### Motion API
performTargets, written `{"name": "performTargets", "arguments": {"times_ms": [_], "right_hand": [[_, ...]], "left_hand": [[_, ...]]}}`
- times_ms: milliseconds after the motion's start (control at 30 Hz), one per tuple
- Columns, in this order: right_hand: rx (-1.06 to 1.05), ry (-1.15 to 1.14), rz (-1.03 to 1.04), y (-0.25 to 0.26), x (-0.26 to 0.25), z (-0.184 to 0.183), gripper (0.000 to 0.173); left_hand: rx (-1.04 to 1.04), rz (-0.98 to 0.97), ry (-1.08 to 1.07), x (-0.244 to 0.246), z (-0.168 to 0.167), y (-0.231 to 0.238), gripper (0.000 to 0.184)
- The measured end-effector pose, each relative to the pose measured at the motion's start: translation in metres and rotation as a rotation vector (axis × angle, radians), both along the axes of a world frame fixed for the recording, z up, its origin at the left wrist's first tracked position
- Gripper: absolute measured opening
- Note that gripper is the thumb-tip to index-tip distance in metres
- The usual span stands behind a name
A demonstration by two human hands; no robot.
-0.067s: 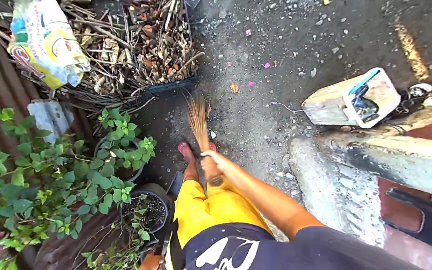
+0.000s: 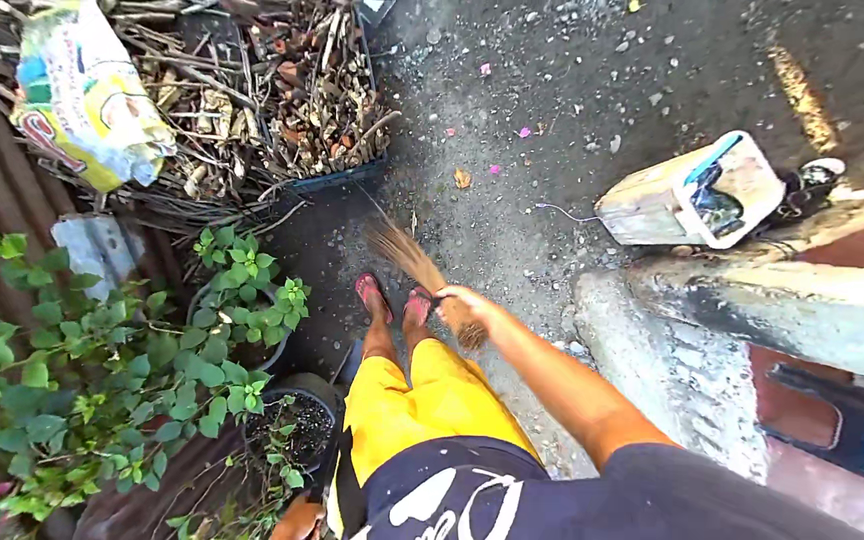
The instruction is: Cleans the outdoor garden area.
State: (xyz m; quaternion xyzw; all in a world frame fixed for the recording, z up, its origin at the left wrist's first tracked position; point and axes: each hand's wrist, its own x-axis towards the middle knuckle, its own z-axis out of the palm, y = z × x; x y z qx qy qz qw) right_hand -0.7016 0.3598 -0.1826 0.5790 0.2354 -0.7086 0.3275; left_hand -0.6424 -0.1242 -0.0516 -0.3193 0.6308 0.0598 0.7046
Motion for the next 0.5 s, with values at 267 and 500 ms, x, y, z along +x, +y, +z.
{"name": "performTargets", "arguments": {"times_ms": [267, 500], "right_hand": [[0.406, -0.081, -0.177, -0.022, -0.01, 0.047, 0.035], [0.355, 0.025, -0.142, 0.067, -0.003, 0.03, 0.028]], "left_hand": [[0.073, -0.116, 0.116, -0.082, -0.068, -0.019, 0.073], [0.164, -0.225, 0.174, -0.178, -0.069, -0.006, 0.065]]}}
